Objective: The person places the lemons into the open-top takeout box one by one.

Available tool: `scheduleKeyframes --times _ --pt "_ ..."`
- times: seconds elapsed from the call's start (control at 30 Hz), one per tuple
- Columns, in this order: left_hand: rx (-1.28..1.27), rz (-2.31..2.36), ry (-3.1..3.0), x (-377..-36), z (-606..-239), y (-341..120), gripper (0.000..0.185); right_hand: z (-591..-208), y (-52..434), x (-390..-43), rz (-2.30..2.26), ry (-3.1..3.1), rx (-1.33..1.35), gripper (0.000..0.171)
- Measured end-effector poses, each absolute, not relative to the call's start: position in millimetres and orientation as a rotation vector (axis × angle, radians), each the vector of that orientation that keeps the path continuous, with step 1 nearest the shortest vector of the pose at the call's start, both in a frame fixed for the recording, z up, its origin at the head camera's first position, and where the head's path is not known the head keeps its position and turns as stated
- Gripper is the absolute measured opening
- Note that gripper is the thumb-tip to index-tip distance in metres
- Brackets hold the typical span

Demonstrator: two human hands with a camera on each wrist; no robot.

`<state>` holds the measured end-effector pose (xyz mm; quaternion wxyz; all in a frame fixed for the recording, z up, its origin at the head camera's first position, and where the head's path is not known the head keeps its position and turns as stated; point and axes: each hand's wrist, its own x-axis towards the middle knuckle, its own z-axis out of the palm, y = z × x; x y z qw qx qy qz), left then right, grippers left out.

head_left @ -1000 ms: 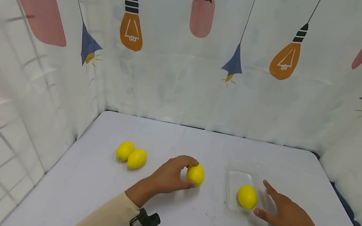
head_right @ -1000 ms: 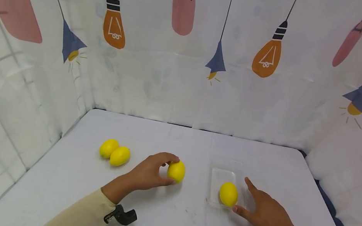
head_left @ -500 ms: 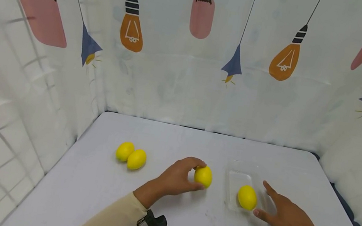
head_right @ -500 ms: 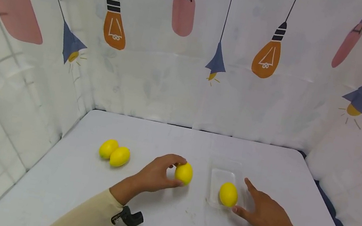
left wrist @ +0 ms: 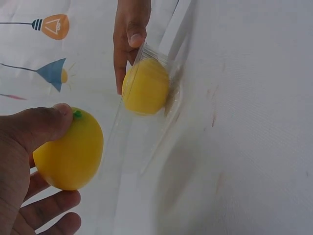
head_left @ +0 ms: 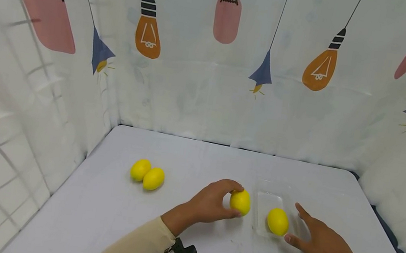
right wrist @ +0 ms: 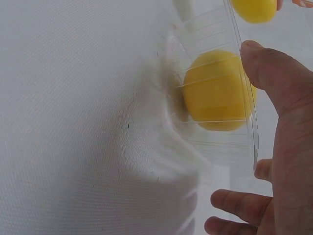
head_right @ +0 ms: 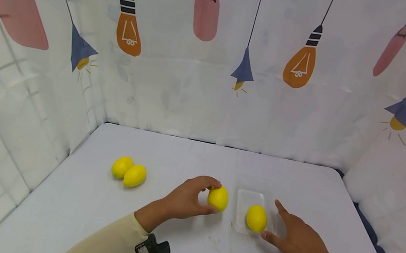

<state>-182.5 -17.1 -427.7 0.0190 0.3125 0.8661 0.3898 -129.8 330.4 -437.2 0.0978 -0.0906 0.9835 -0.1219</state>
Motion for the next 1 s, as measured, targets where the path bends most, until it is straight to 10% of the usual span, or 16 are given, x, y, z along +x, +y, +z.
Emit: scheduleKeyframes --times 1.0 --pt "1.098 1.12 2.719 -183 -430 23 0.059 -439 332 -130 -0.355 2.904 -0.267 0.112"
